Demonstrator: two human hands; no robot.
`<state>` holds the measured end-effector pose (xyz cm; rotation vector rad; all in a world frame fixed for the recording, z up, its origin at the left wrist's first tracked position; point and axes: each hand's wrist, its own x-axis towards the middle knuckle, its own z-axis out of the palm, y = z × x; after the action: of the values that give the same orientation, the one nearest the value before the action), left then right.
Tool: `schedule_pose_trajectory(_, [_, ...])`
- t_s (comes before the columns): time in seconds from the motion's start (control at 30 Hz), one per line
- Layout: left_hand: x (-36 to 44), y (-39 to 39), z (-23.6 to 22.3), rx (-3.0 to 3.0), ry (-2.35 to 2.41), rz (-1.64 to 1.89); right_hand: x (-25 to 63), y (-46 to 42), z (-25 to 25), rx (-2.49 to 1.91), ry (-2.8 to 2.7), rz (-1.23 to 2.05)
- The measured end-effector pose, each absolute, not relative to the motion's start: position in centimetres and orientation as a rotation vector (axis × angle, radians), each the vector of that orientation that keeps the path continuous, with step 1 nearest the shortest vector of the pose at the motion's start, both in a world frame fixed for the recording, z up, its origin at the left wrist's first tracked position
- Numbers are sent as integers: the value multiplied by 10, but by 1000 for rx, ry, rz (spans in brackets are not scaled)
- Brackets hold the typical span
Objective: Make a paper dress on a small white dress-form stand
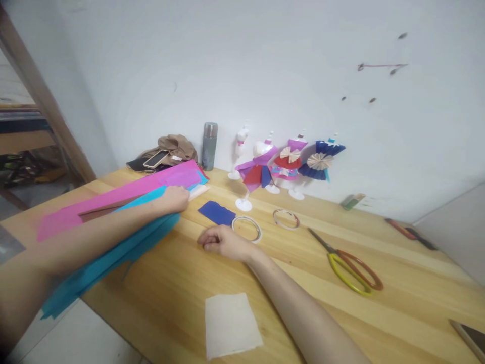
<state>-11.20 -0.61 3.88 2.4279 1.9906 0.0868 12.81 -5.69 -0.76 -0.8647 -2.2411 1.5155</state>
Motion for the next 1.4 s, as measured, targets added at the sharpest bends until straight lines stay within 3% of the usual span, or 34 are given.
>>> schedule_pose_trajectory(0.17, [-115,4,49,2266,2025,347,127,-57,-6,-882,-2220,1528])
schedule_pose_trajectory(0.37, [-125,16,98,2062,1810,785,125,-58,-2,-886,-2197,1552])
schedule_pose_trajectory(0.5, [-117,3,125,1727,1044,1085,127,-62,16,-885,-2112,1520])
schedule_pose_trajectory(0.6, [-98,-7,134,1539,638,1027,133,-64,43,-785,-1871,1354])
schedule_pose_trajectory(0.83, [-34,-12,144,1777,619,755,164,-64,99,-709,-1351,1005])
schedule_pose_trajectory(0.93, [-11,-18,146,1808,629,797,181,-62,110,-757,-1142,867])
schedule_pose_trajectory(1.4, [3,-42,153,1956,819,976,203,-62,119,-798,-1473,679])
